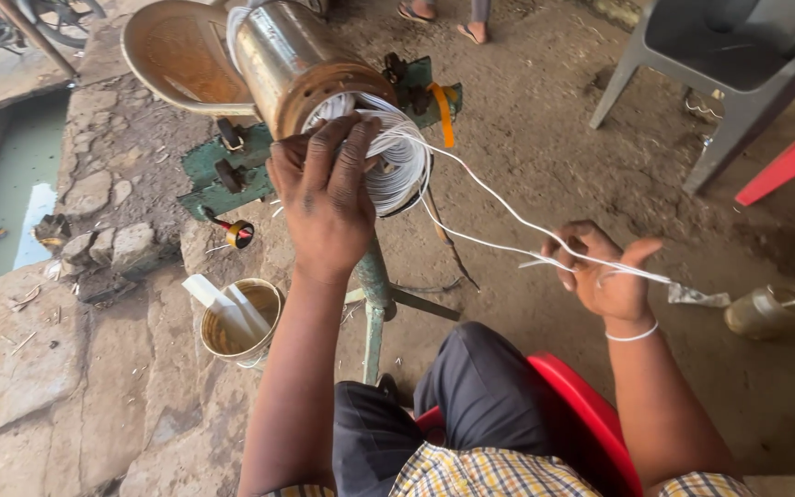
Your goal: The person sits on a chair and wraps black tape around a loose coil of white cable, using an orange blade to cut the tape. They then adjust and press the taped coil on a drum spool and pull out a length of cable.
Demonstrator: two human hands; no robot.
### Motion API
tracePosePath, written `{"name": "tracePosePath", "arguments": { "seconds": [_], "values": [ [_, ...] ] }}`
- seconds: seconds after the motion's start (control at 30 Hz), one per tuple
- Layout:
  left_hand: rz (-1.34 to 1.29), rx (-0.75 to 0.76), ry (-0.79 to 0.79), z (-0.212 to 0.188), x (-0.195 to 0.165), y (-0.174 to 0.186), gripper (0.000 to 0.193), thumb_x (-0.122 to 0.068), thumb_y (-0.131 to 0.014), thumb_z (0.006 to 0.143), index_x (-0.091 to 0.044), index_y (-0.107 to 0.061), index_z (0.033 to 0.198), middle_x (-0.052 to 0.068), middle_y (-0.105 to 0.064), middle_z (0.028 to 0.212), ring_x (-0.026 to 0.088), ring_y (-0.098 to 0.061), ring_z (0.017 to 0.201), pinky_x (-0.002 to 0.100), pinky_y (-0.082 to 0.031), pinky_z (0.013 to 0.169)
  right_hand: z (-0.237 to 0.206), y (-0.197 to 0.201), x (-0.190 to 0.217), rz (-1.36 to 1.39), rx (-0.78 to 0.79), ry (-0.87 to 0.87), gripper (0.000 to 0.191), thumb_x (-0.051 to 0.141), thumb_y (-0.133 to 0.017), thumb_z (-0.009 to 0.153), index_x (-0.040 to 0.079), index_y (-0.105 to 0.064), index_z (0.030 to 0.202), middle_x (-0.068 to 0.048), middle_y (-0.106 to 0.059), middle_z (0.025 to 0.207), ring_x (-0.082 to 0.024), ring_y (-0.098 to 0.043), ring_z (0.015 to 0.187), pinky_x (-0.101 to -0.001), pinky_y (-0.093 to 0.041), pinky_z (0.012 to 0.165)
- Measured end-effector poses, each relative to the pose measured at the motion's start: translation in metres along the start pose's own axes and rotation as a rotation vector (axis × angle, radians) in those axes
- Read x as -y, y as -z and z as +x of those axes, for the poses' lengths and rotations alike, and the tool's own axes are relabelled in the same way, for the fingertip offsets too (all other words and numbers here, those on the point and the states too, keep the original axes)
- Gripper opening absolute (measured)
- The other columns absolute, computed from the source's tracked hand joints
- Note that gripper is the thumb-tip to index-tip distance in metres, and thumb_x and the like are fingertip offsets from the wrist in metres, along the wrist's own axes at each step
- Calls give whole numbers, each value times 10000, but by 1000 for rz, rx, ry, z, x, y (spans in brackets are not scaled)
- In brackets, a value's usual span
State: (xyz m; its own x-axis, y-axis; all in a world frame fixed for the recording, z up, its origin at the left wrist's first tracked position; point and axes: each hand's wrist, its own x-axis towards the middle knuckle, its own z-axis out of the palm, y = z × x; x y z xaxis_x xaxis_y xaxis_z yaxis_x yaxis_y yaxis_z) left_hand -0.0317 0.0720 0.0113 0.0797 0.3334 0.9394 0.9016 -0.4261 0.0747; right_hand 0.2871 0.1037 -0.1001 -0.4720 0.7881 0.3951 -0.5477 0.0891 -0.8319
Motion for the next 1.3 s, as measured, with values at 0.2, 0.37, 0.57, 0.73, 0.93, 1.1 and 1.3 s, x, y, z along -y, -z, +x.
{"name": "tracePosePath", "arguments": {
  "seconds": [0.2, 0.37, 0.57, 0.73, 0.93, 1.1, 1.3],
  "values": [
    [4, -4, 16, -3, -1, 2, 408, -2, -707, 916, -141, -708, 1300, 11, -668, 1318, 290, -574, 1154, 434, -431, 1045, -4, 10, 24, -573, -189, -149, 1171, 982, -173, 756, 22, -545, 1314, -68, -610, 999, -155, -570, 798, -291, -506, 729],
    [3, 4, 21, -1, 0, 4, 417, 10, -701, 922, -150, -711, 1307, -2, -668, 1334, 281, -576, 1175, 427, -434, 1062, -25, 39, 27, -712, -396, -229, 1145, 951, -70, 876, 36, -648, 1250, -36, -564, 861, -147, -521, 799, -291, -421, 734],
    [59, 24, -3, -1, -2, 0, 431, 21, -671, 900, -128, -710, 1302, 26, -667, 1328, 305, -563, 1170, 440, -412, 1052, -35, 49, 30, -1111, -677, -418, 724, 636, -257, 1118, 88, -708, 1259, -140, -670, 928, -230, -623, 892, -382, -488, 878],
    [45, 12, -3, -5, 4, -2, 357, -21, -716, 976, -128, -719, 1316, 21, -676, 1326, 294, -549, 1130, 433, -415, 1042, -53, 33, 53, -454, -223, 13, 582, 238, -794, 859, 124, -557, 1378, -93, -635, 1326, -192, -605, 1228, -383, -437, 1083],
    [49, 18, -14, -7, 6, -2, 355, -51, -715, 982, -120, -704, 1330, 41, -658, 1353, 322, -550, 1207, 462, -404, 1086, -51, 3, 26, -217, -169, 431, 217, 116, -774, 1010, 66, -647, 1178, -123, -679, 1153, -214, -654, 978, -424, -546, 951],
    [65, 24, 0, -5, 0, -3, 394, -43, -701, 938, -127, -700, 1323, 48, -644, 1360, 327, -561, 1225, 476, -406, 1088, -35, 24, 5, -757, -849, 520, 352, 38, -784, 1102, 65, -470, 948, -74, -518, 925, -172, -460, 761, -347, -393, 721],
    [-7, -7, 4, -4, -1, -4, 410, -65, -728, 950, -160, -678, 1346, 9, -638, 1363, 305, -569, 1212, 458, -427, 1073, -29, 53, 27, -1863, -811, 554, 320, -28, -779, 948, 51, -524, 1124, -127, -566, 1087, -311, -599, 1007, -412, -493, 907]
  ]
}}
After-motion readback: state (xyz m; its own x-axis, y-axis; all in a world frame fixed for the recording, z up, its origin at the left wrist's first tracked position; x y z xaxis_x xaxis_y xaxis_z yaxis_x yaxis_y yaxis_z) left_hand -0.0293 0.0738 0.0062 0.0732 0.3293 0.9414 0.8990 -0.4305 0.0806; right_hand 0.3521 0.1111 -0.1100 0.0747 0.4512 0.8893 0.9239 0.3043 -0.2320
